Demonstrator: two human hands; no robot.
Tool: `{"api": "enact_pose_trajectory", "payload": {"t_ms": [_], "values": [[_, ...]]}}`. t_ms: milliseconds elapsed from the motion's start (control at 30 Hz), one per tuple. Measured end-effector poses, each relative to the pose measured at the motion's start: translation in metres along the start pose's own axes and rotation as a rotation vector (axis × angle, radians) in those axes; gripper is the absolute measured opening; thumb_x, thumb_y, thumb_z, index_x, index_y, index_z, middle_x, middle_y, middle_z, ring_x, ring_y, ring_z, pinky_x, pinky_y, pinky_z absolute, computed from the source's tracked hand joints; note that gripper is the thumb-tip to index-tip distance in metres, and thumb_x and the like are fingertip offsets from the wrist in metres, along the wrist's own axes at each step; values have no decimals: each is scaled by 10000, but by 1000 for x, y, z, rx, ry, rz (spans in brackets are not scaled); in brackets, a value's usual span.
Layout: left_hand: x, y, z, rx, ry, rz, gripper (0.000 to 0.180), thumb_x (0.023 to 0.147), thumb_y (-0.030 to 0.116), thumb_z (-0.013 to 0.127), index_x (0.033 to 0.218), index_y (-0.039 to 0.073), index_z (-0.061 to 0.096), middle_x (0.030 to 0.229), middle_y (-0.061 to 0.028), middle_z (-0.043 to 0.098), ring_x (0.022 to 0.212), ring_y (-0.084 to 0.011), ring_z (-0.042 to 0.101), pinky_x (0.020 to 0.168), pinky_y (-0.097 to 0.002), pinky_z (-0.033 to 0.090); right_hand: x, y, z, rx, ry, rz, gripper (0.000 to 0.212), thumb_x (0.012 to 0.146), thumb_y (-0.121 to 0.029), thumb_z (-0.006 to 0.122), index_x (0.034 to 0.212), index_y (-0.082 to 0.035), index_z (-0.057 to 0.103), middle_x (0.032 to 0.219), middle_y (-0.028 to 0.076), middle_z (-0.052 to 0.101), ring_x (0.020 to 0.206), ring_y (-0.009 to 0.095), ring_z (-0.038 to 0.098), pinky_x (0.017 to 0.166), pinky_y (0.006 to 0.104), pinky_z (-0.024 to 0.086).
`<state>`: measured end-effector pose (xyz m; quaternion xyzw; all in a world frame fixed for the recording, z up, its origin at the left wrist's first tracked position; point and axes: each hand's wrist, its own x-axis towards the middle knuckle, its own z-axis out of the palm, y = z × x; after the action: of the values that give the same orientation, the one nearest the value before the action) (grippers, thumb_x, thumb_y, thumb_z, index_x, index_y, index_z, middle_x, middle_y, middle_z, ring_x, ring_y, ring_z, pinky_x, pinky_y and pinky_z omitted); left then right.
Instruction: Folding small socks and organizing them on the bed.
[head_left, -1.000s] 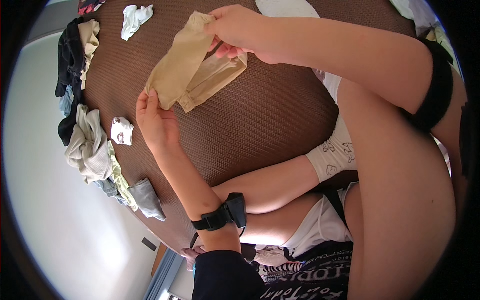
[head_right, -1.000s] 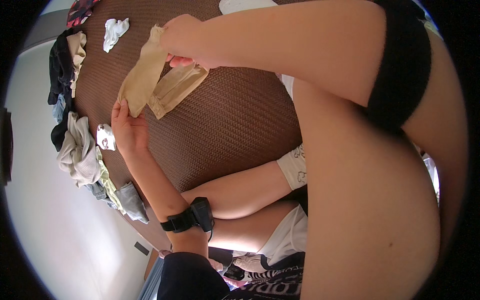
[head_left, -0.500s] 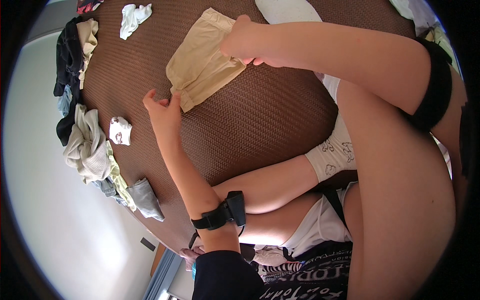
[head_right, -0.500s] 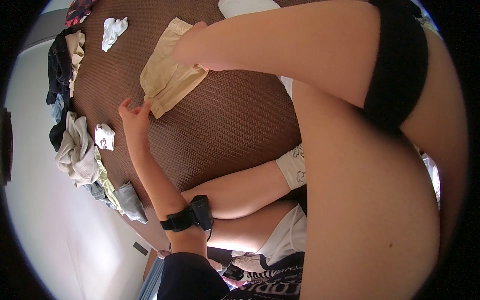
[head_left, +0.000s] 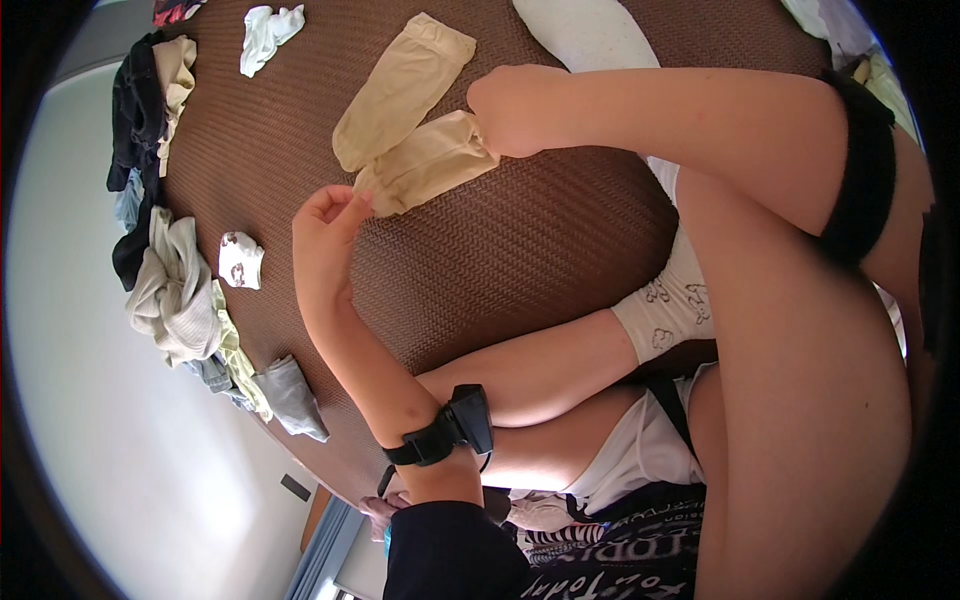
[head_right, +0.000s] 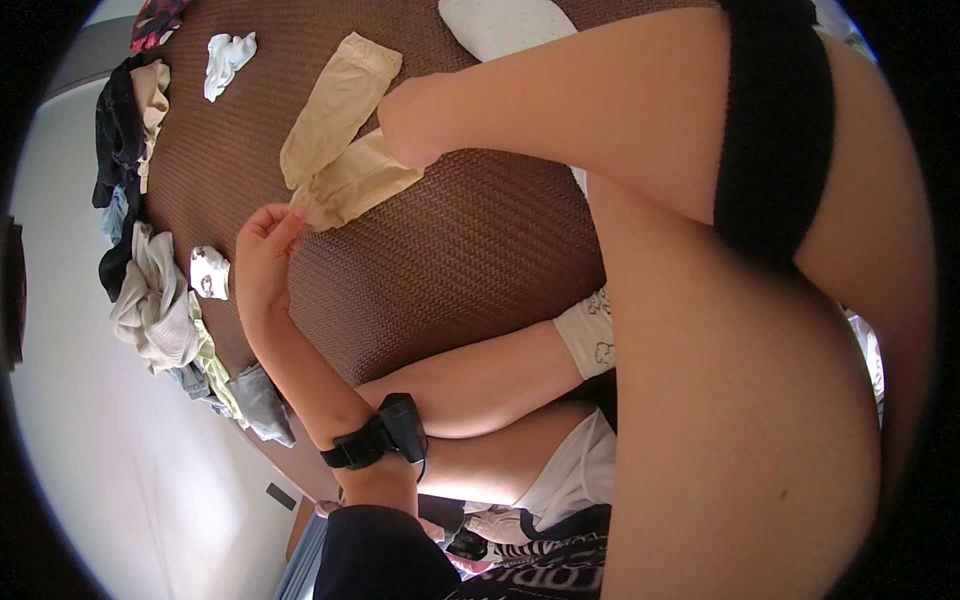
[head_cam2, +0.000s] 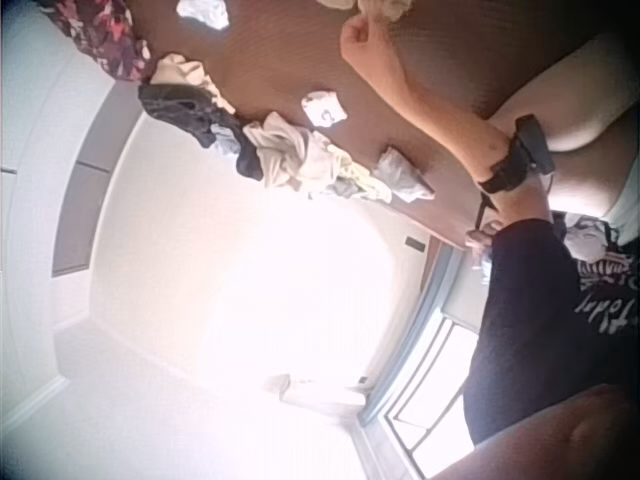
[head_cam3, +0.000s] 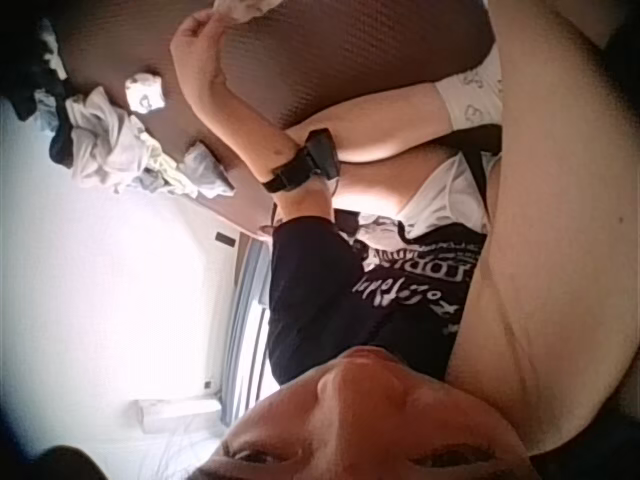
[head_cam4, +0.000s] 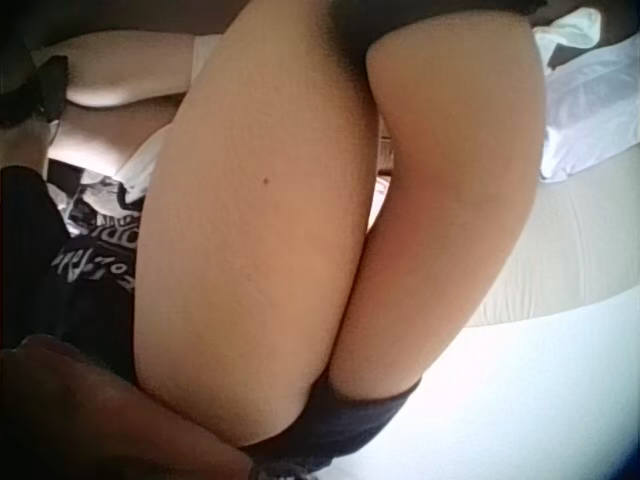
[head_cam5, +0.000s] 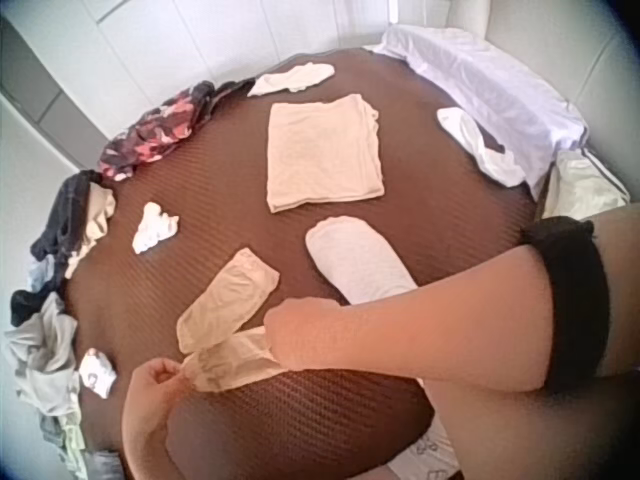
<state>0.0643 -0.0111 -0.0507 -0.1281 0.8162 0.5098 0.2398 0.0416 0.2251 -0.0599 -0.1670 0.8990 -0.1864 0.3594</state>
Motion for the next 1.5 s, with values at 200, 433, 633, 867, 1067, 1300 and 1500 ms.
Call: {"api": "enact_pose_trajectory", "payload": {"t_ms": [200,433,633,867,1067,1300,1500], "values": [[-3,-3,-9,-257,107,56,88,869,191,557,880,104,551,832,34,571,758,-59,465,648,-200,293,5,1,-5,49,130,-8,201,788,-130,501,856,3,634,823,166,638,768,309,631,624,415,498],[1,0,-21,-560,226,455,178,901,225,509,988,71,530,1007,-37,594,939,-138,526,830,-345,356,15,-4,-6,523,245,-172,248,865,-247,466,857,-41,604,759,61,609,676,181,575,627,327,462],[-2,2,-27,-935,65,556,274,928,206,430,1124,33,511,1148,-103,557,1071,-207,514,916,-406,367,3,-13,-23,1064,158,-87,248,905,-279,445,972,-81,579,891,11,538,804,102,502,724,264,442],[-2,-14,-40,-1092,-42,604,310,944,207,383,1111,-27,499,1183,-155,525,1142,-275,474,983,-456,379,16,-6,-16,1539,54,-115,275,902,-247,473,1084,-51,540,1036,50,560,910,173,536,795,310,460],[-10,7,-27,-1073,-171,634,329,953,225,362,1130,-13,503,1198,-145,520,1143,-271,474,996,-449,350,2,-7,-12,1521,-85,-238,405,867,-253,517,1157,10,414,1038,118,536,988,209,543,886,325,445],[-12,11,-26,-1041,-229,629,326,952,230,364,1136,2,506,1214,-139,513,1153,-269,466,1008,-461,326,5,-20,-10,1405,135,-141,513,713,-20,635,1154,5,374,946,111,550,778,173,610,715,300,502],[-8,7,-29,-1094,-218,642,324,951,219,359,1135,-7,501,1220,-148,508,1155,-273,466,1006,-459,335,22,-12,-4,1284,354,-287,253,722,2,615,945,-2,496,809,85,576,672,126,608,595,261,469]]}}
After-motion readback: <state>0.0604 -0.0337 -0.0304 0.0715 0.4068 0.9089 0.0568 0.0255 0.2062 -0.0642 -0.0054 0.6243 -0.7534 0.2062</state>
